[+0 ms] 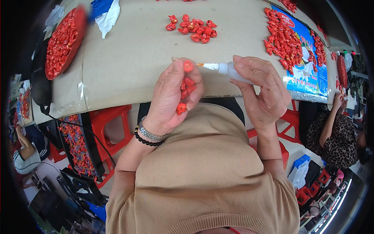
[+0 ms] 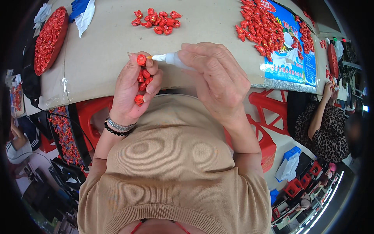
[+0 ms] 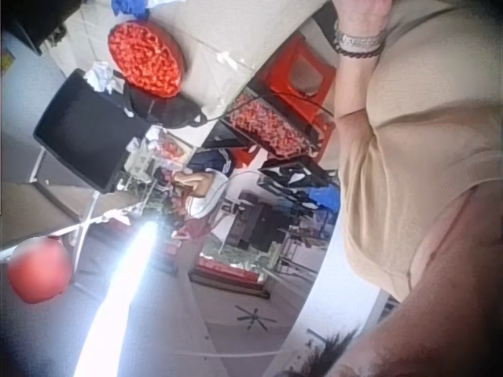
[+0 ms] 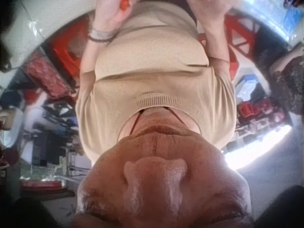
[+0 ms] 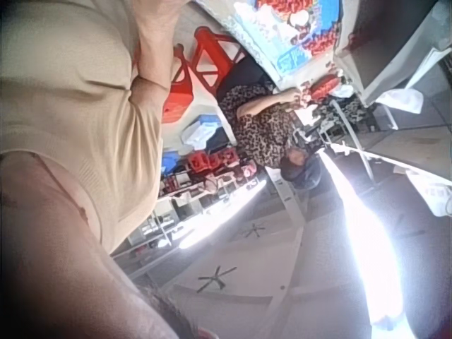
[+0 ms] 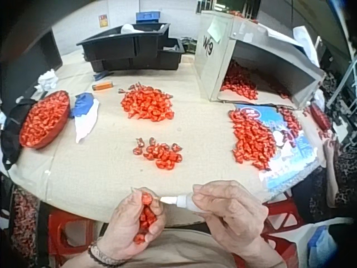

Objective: Applying glue to small red toy components and assembling them at a workbench.

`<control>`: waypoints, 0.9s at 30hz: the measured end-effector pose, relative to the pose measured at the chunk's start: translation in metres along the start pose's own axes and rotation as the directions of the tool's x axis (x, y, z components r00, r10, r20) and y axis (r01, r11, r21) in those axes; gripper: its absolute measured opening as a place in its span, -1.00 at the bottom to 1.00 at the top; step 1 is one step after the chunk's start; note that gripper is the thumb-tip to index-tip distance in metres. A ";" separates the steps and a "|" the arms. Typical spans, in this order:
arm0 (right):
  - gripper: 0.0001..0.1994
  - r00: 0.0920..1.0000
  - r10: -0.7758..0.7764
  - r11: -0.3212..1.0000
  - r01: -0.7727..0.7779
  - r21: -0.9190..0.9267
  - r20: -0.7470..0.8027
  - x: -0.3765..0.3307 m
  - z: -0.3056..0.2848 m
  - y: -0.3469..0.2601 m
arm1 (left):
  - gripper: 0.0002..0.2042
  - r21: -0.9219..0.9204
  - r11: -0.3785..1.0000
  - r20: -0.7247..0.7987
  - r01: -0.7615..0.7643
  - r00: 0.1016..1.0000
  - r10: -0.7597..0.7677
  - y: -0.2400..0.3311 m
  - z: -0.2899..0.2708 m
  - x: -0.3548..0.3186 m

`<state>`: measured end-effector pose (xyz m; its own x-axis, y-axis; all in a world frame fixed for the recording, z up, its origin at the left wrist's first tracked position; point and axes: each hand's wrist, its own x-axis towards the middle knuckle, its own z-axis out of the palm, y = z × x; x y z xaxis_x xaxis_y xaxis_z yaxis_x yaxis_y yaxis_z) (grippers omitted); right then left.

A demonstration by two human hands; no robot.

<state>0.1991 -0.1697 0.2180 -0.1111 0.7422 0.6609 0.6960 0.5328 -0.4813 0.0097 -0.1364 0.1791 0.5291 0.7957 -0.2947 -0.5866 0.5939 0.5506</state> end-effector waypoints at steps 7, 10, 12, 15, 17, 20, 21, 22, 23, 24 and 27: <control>-0.66 0.999 -0.051 0.999 0.051 -0.013 -0.003 0.002 0.002 0.000 | -0.59 0.010 1.000 0.002 0.010 1.000 -0.010 0.001 0.000 0.000; -0.66 0.999 -0.050 0.999 0.050 -0.008 -0.004 0.002 0.002 0.001 | -0.59 0.002 1.000 0.004 0.008 1.000 -0.008 0.000 0.000 0.000; -0.67 0.999 -0.041 0.999 0.041 -0.017 0.000 0.001 0.002 0.001 | -0.59 0.009 1.000 0.003 0.010 1.000 -0.010 0.000 0.000 0.000; -0.67 0.999 -0.041 0.999 0.041 -0.015 -0.001 0.001 0.002 0.002 | -0.59 0.012 1.000 0.012 0.014 1.000 -0.014 0.000 0.000 0.000; -0.67 0.999 -0.036 0.999 0.036 -0.022 0.002 0.001 0.002 0.001 | -0.59 0.007 1.000 0.022 0.016 1.000 -0.016 0.000 -0.001 0.000; -0.67 1.000 -0.029 0.999 0.029 -0.034 0.007 0.000 0.002 0.001 | -0.59 0.015 1.000 0.014 0.024 1.000 -0.024 0.000 -0.001 0.000; -0.67 1.000 -0.028 0.999 0.028 -0.040 0.008 0.000 0.002 0.001 | -0.59 0.015 1.000 0.006 0.024 1.000 -0.024 0.000 -0.001 0.000; -0.67 1.000 -0.027 0.999 0.027 -0.040 0.009 0.000 0.002 0.001 | -0.59 0.015 1.000 -0.002 0.024 1.000 -0.024 -0.001 -0.001 0.000; -0.67 1.000 -0.019 0.999 0.019 -0.040 0.008 -0.001 0.003 0.002 | -0.59 0.014 1.000 -0.002 0.024 1.000 -0.024 -0.001 0.000 0.000; -0.67 1.000 -0.010 0.999 0.011 -0.040 0.008 -0.002 0.003 0.002 | -0.59 0.017 0.999 -0.008 0.028 1.000 -0.028 0.000 0.000 0.000; -0.67 1.000 -0.014 0.999 0.014 -0.048 0.009 -0.001 0.002 0.002 | -0.59 0.028 0.999 -0.018 0.028 0.999 -0.028 -0.001 -0.001 0.000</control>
<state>0.1988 -0.1688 0.2152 -0.1267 0.7382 0.6626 0.7278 0.5230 -0.4435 0.0093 -0.1368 0.1775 0.5339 0.7811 -0.3238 -0.5543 0.6125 0.5636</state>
